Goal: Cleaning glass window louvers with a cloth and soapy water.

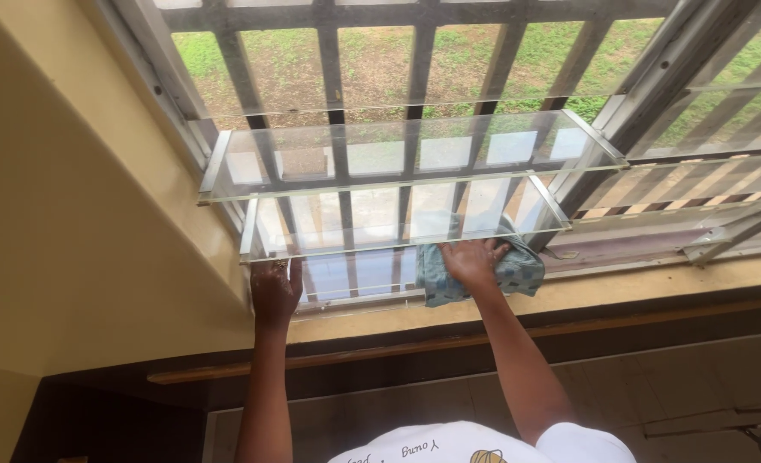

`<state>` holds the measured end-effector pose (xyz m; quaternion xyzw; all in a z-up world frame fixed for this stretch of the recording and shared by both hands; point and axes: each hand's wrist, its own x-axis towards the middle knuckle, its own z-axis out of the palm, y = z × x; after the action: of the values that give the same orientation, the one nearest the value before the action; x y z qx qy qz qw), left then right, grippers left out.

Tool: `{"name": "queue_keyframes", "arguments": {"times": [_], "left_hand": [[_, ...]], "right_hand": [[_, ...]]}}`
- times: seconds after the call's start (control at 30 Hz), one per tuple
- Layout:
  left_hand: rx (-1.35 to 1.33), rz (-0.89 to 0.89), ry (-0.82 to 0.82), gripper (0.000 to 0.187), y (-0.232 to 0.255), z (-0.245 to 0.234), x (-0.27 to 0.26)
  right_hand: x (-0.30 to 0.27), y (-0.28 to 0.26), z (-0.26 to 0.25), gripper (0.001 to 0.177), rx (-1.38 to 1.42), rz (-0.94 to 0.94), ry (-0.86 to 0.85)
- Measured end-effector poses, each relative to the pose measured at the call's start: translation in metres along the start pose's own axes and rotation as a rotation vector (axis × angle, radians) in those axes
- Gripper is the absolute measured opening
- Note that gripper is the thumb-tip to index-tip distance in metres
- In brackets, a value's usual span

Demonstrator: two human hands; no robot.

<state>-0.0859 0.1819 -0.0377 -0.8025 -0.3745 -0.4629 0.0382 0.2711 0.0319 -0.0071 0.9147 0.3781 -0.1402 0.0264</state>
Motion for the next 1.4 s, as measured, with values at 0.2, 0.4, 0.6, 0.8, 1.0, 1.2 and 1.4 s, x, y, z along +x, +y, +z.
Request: {"name": "queue_keyframes", "arguments": {"times": [0.2,0.4,0.6,0.8,1.0,1.2,1.4], "left_hand": [[-0.043,0.037,0.036,0.04,-0.031,0.034,-0.02],[-0.023,-0.009,-0.037,0.043,-0.034,0.037,-0.021],[-0.033,-0.028,-0.084,0.04,-0.013,0.009,-0.007],[-0.076,-0.062,-0.113,0.036,-0.008,0.0,-0.002],[-0.049,-0.077,-0.137,0.035,-0.017,0.011,-0.007],[-0.117,-0.107,-0.08,0.033,-0.016,0.009,-0.011],[-0.218,-0.122,0.029,0.028,-0.011,0.005,-0.012]], "right_hand": [[-0.001,-0.036,-0.019,0.082,0.151,0.004,0.122],[0.083,-0.068,0.082,0.082,0.268,-0.23,0.349],[-0.032,-0.156,0.016,0.076,0.205,-0.325,0.042],[-0.041,-0.199,0.032,0.09,0.091,-0.55,-0.043],[-0.057,-0.17,0.022,0.089,-0.026,-0.842,-0.098],[-0.013,-0.089,0.059,0.083,0.026,-1.076,0.187],[-0.039,-0.072,0.01,0.092,-0.009,-0.628,-0.049]]}}
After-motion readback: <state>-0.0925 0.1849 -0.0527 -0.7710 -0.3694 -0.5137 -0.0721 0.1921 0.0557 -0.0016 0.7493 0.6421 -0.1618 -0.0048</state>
